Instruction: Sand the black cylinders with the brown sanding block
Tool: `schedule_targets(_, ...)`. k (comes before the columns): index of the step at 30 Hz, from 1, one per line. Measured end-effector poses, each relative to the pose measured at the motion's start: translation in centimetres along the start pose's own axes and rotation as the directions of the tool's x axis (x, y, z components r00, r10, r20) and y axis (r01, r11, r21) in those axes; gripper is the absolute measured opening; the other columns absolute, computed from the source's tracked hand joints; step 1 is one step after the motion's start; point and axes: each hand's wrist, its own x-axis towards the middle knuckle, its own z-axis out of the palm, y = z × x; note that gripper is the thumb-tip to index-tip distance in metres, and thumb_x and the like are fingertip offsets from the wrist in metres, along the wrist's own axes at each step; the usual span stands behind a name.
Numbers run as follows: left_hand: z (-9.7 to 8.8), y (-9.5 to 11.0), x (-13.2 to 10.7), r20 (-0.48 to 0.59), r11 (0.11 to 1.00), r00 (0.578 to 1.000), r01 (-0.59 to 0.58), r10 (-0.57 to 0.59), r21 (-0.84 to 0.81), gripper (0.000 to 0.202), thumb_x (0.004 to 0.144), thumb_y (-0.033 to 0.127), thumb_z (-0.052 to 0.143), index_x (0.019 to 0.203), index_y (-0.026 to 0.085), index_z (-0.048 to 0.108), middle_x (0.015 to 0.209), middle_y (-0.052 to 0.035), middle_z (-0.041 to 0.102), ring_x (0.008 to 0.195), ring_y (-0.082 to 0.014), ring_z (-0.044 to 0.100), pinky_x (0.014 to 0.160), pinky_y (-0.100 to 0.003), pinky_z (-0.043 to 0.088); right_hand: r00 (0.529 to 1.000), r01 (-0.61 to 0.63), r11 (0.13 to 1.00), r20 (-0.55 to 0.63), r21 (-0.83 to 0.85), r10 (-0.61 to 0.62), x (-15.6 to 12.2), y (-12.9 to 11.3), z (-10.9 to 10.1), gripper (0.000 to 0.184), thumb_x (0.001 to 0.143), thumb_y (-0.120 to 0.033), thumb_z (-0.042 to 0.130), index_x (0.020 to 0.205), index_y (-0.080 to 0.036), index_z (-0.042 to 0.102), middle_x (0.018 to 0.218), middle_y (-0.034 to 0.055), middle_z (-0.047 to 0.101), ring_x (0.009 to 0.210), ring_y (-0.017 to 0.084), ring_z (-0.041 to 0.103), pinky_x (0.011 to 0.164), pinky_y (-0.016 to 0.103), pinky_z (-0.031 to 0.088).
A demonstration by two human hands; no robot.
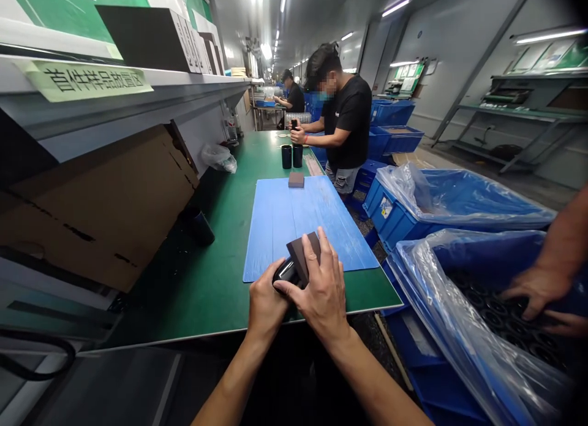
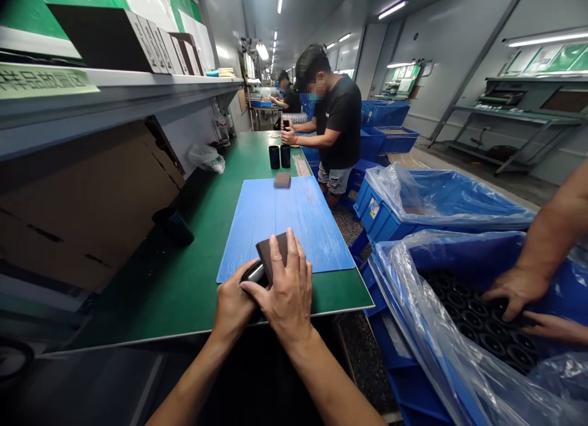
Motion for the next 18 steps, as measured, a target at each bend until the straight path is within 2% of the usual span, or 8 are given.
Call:
schedule_targets(2,-0.1,0.1,0.0,-0.002,1.0,1.0,0.015,-0.015,0.0,0.048,0.074,0.019,0.072,0.122,0.02,0.068,0.119,-0.0066,0.075,0.104,-0.0259,0.074,0.096,-0.036,0.058,1.0,-0.026,0.999,0.003,0.026,0.026,0.3,0.5,0.3,0.099,0.077,-0.069,0.07,0.156,-0.024,0.032,0.165,0.0152,0.021,0.144,0.038,0.033,0.111,0.054,0.037)
schedule_targets(6,-0.1,0.5,0.2,-0.011,0.999,0.999,0.036,-0.036,0.036,0.052,0.07,0.03,0.081,0.12,0.02,0.069,0.117,-0.0068,0.075,0.105,-0.027,0.073,0.097,-0.039,0.057,0.992,-0.118,0.992,-0.045,0.031,0.12,1.8,3.3,1.1,0.096,0.079,-0.072,0.067,0.155,-0.023,0.036,0.162,0.0166,0.027,0.14,0.039,0.038,0.109,0.054,0.039)
schedule_targets(12,-0.4,0.7,0.1,-0.011,0.998,0.998,0.062,-0.061,0.019,0.054,0.071,0.033,0.082,0.121,0.021,0.069,0.114,-0.0065,0.076,0.104,-0.0271,0.072,0.095,-0.039,0.057,0.974,-0.198,0.98,-0.112,-0.006,0.196,4.9,8.3,1.4,0.088,0.083,-0.07,0.063,0.152,-0.021,0.041,0.161,0.0161,0.03,0.143,0.039,0.035,0.113,0.056,0.035)
schedule_targets(15,-1.1,0.5,0.1,-0.004,0.996,0.998,0.065,-0.065,-0.056,0.057,0.073,0.035,0.083,0.126,0.023,0.066,0.12,-0.0062,0.073,0.112,-0.0268,0.069,0.1,-0.038,0.055,0.945,-0.255,0.951,-0.161,0.174,0.283,5.3,10.3,1.3,0.086,0.083,-0.07,0.063,0.149,-0.018,0.045,0.157,0.0167,0.037,0.143,0.035,0.038,0.117,0.051,0.033)
schedule_targets(18,-1.6,0.3,0.0,-0.006,0.989,0.998,0.065,-0.066,-0.134,0.06,0.073,0.035,0.084,0.128,0.024,0.065,0.125,-0.006,0.071,0.117,-0.0264,0.067,0.101,-0.037,0.054,0.926,-0.265,0.907,-0.176,0.326,0.333,4.7,11.1,1.0,0.08,0.086,-0.068,0.06,0.146,-0.016,0.05,0.15,0.0165,0.047,0.139,0.03,0.045,0.118,0.045,0.034)
